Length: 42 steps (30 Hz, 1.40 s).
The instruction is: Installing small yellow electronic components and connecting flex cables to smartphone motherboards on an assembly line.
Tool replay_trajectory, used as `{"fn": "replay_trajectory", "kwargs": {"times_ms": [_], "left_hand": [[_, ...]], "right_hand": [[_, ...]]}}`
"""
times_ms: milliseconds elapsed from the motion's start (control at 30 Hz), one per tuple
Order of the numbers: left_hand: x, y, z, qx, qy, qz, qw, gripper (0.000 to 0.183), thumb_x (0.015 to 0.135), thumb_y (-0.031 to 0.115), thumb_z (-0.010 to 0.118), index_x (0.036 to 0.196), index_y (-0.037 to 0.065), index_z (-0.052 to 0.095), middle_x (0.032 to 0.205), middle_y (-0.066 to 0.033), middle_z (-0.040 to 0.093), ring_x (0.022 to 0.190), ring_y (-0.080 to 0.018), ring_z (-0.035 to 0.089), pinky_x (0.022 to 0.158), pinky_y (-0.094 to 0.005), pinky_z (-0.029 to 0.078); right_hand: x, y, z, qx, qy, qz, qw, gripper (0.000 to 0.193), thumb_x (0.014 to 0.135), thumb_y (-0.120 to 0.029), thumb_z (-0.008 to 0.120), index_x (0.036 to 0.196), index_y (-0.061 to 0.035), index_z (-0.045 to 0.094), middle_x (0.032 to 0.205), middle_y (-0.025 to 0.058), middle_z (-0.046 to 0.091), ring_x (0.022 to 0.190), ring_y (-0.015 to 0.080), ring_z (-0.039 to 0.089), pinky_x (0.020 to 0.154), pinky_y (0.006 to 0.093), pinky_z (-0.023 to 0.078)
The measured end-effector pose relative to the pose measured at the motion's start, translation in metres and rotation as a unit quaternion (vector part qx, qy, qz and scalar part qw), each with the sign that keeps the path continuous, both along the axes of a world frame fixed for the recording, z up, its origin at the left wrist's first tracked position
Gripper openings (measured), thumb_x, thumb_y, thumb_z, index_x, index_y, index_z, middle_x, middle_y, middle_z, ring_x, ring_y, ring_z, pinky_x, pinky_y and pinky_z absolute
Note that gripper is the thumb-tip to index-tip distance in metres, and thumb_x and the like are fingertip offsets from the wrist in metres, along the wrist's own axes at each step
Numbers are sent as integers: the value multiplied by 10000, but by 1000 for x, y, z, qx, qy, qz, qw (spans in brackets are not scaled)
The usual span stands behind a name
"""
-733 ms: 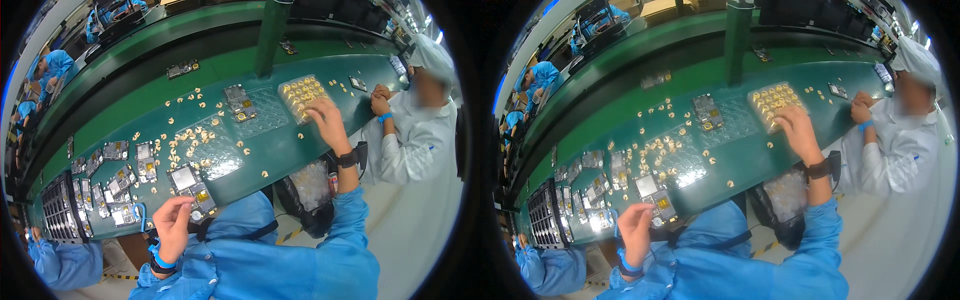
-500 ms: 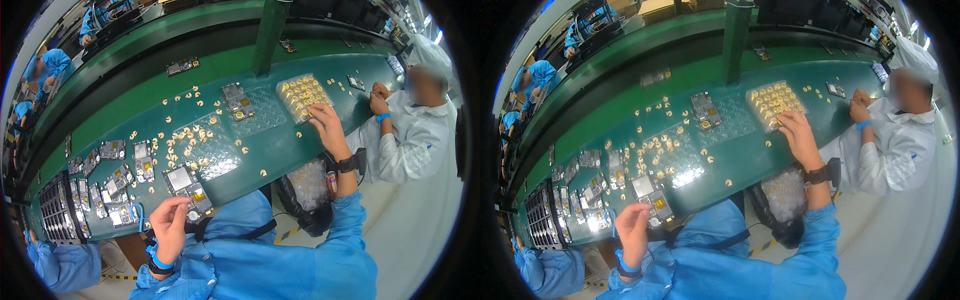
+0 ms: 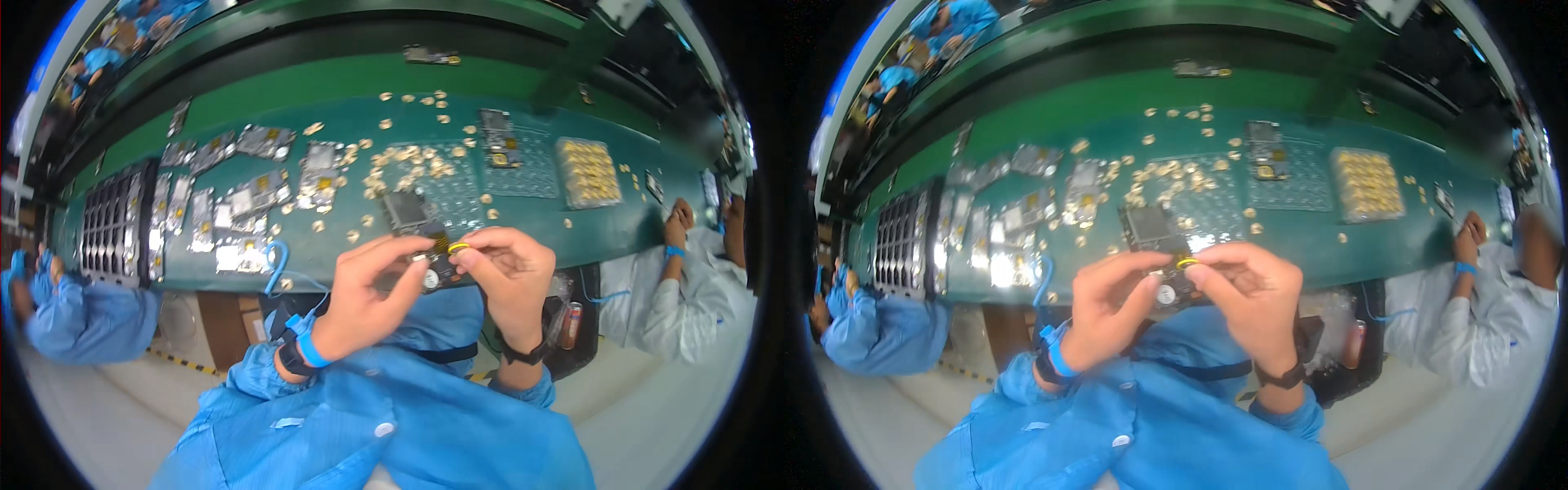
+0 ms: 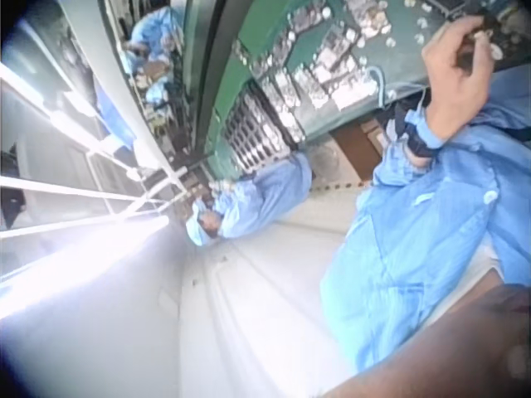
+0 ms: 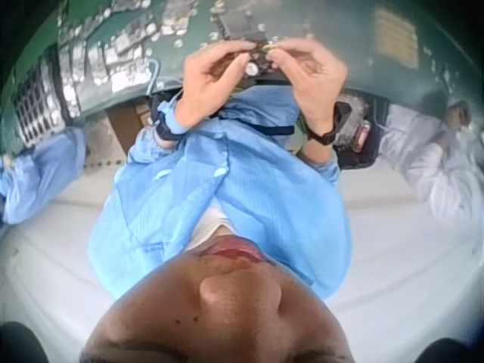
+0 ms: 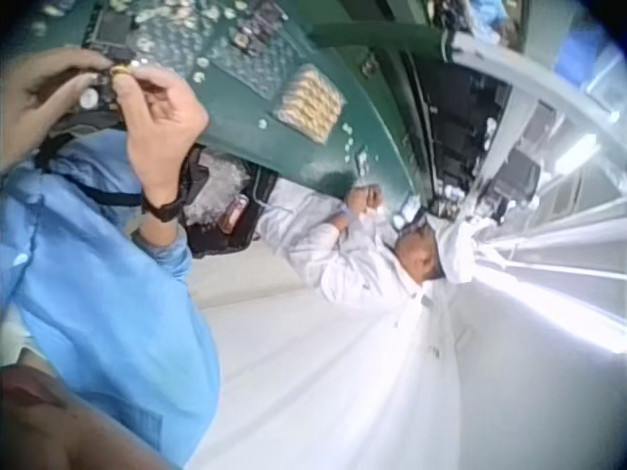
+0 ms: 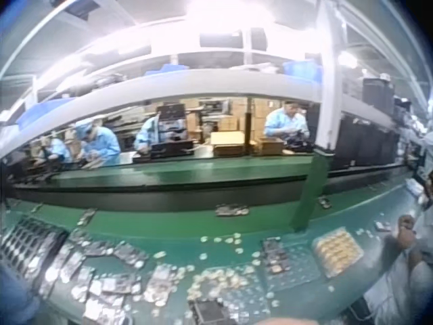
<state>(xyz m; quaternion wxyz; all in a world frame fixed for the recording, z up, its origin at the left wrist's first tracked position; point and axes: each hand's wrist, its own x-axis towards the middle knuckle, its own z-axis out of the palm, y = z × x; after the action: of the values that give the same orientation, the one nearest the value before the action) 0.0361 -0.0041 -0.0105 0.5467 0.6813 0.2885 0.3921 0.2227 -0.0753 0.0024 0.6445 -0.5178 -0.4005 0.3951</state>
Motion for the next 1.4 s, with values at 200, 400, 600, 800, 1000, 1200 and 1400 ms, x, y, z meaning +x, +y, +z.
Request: {"fn": "replay_trajectory", "kwargs": {"times_ms": [200, 400, 600, 800, 1000, 1200, 1400], "left_hand": [[-34, 4, 4, 140, 9, 88, 986, 147, 951, 41, 734, 1075, -36, 746, 827, -141, 704, 697, -227, 678, 610, -329, 504], [-60, 7, 2, 120, 3, 132, 984, 76, 967, 44, 722, 979, -29, 741, 763, -133, 679, 640, -235, 655, 586, -337, 489], [-71, 7, 5, 103, 31, 103, 989, 100, 976, 38, 699, 976, -49, 747, 807, -136, 711, 706, -200, 679, 636, -306, 503], [-70, 7, -3, 132, 16, 106, 985, 77, 972, 43, 708, 965, -30, 733, 744, -142, 652, 621, -262, 635, 565, -358, 471], [-68, 6, -1, 119, 22, 95, 988, 92, 985, 43, 687, 987, -37, 731, 742, -142, 642, 632, -269, 630, 574, -361, 472], [-68, 6, -1, 70, 14, 38, 997, 149, 1020, 61, 652, 1071, -57, 729, 789, -146, 662, 690, -239, 650, 614, -351, 490], [-73, 5, -6, -7, -10, 2, 1000, 187, 1014, 72, 677, 1137, -55, 738, 849, -138, 703, 751, -193, 680, 656, -333, 521]], "right_hand": [[-46, 21, 0, 44, -31, 83, 995, 136, 948, 102, 717, 1083, 114, 729, 1073, 119, 696, 892, 137, 709, 783, 238, 585], [-63, 23, 18, -19, -36, 129, 991, 138, 953, 102, 700, 1086, 97, 736, 1048, 97, 683, 877, 111, 684, 735, 233, 562], [-72, 27, 15, -9, -130, 137, 982, 127, 924, 74, 718, 1049, 82, 733, 956, 68, 693, 767, 63, 638, 651, 220, 505], [-73, 26, 15, 10, -193, 118, 974, 101, 899, 58, 731, 999, 65, 738, 857, 75, 697, 692, 81, 627, 617, 233, 489], [-74, 24, 12, 4, -200, 109, 974, 102, 877, 54, 736, 978, 45, 740, 831, 70, 690, 662, 85, 606, 598, 251, 479], [-80, 23, 8, 6, -260, 63, 963, 107, 835, 46, 749, 932, 15, 717, 796, 61, 665, 625, 98, 592, 572, 268, 475], [-84, 22, 12, -3, -282, 70, 957, 116, 833, 43, 751, 933, -2, 713, 802, 63, 663, 608, 113, 609, 565, 273, 477]]}}
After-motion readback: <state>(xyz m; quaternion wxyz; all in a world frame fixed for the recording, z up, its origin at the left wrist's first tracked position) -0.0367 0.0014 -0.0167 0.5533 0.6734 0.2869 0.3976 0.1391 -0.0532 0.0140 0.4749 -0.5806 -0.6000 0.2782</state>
